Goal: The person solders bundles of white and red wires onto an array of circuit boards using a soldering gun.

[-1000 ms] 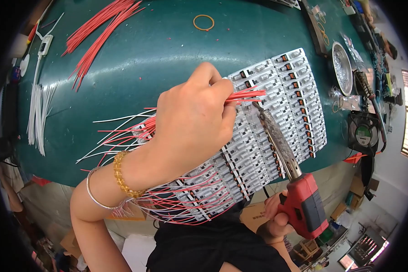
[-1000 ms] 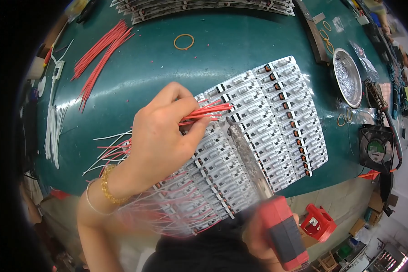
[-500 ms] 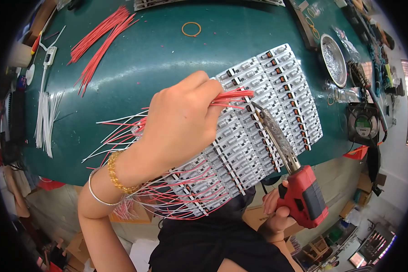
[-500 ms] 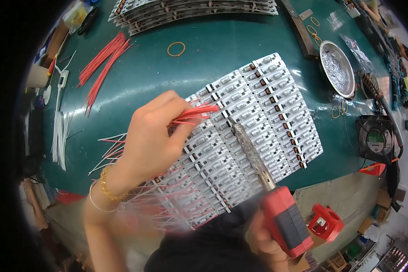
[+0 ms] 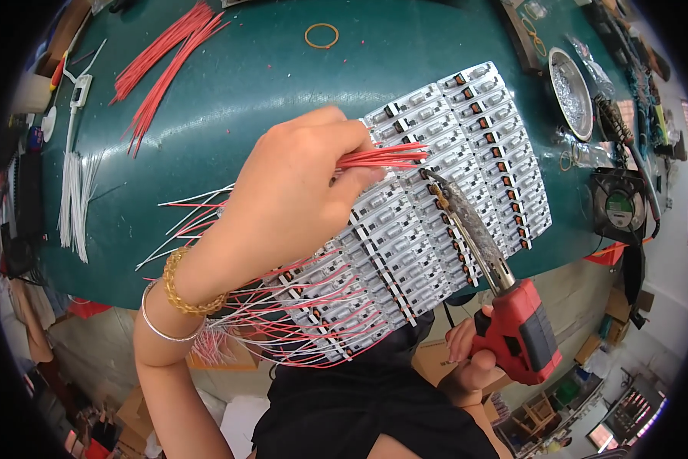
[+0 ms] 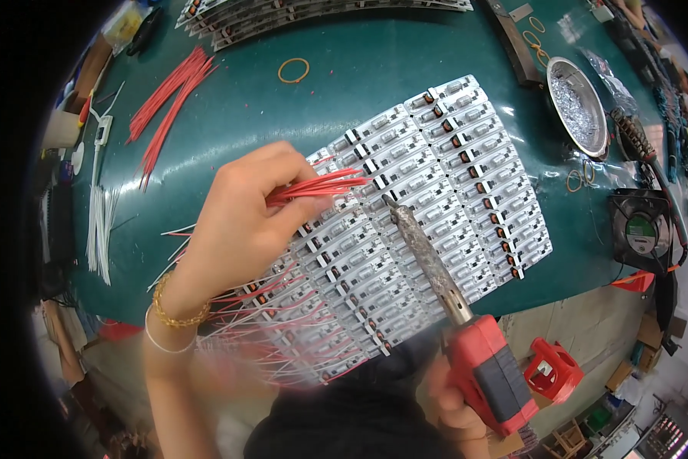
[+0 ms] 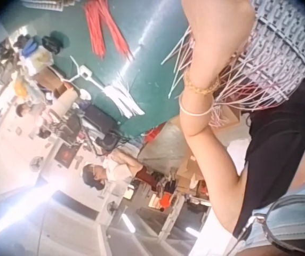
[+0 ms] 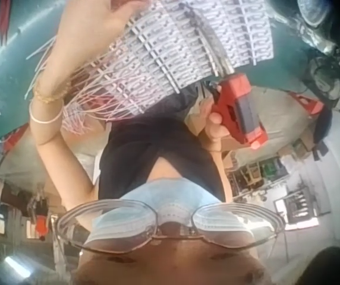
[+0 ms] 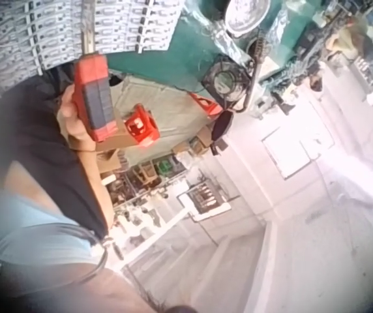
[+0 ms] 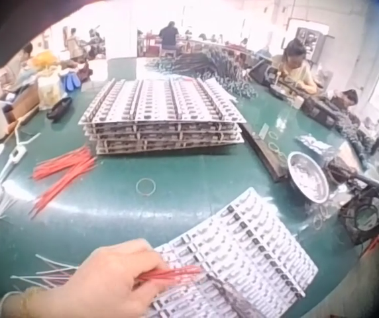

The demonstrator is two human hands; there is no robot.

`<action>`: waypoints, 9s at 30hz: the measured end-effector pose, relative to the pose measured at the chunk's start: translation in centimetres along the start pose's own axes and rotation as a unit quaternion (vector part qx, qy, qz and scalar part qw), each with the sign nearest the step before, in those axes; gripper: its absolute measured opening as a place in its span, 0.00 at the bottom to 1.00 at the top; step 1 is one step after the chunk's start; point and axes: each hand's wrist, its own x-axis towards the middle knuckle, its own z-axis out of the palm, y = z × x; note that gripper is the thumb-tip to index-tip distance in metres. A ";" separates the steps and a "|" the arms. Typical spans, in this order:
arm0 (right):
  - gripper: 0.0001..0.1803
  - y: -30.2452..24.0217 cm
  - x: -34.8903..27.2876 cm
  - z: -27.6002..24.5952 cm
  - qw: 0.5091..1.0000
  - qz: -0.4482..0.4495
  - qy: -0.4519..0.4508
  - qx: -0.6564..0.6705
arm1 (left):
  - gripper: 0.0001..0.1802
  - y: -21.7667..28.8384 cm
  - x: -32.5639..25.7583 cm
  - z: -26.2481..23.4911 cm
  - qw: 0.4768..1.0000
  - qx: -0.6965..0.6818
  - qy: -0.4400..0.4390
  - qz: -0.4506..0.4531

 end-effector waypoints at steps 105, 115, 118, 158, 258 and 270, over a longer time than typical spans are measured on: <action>0.18 1.6 -3.0 -2.0 0.952 -0.061 -0.046 -0.295 | 0.07 1.6 -1.9 2.8 0.998 -0.003 0.065 -0.027; 0.32 -0.6 -2.7 -1.0 0.989 -0.029 -0.021 -0.145 | 0.06 1.3 -2.4 3.2 0.995 -0.059 0.072 0.020; 0.42 -1.7 -2.2 -0.7 0.999 0.029 -0.036 -0.027 | 0.06 1.5 -2.6 3.4 0.998 -0.045 0.053 0.014; 0.37 2.1 -5.0 -3.4 0.951 0.169 0.014 0.258 | 0.05 2.2 -2.3 3.4 0.999 -0.023 0.046 -0.016; 0.10 -0.6 -3.6 -4.1 0.986 0.091 -0.139 -0.025 | 0.07 3.2 -3.6 5.2 0.998 0.040 0.039 0.034; 0.49 1.0 -5.2 -1.5 0.996 0.004 0.056 0.070 | 0.07 3.7 -3.2 4.4 0.997 -0.056 -0.002 0.043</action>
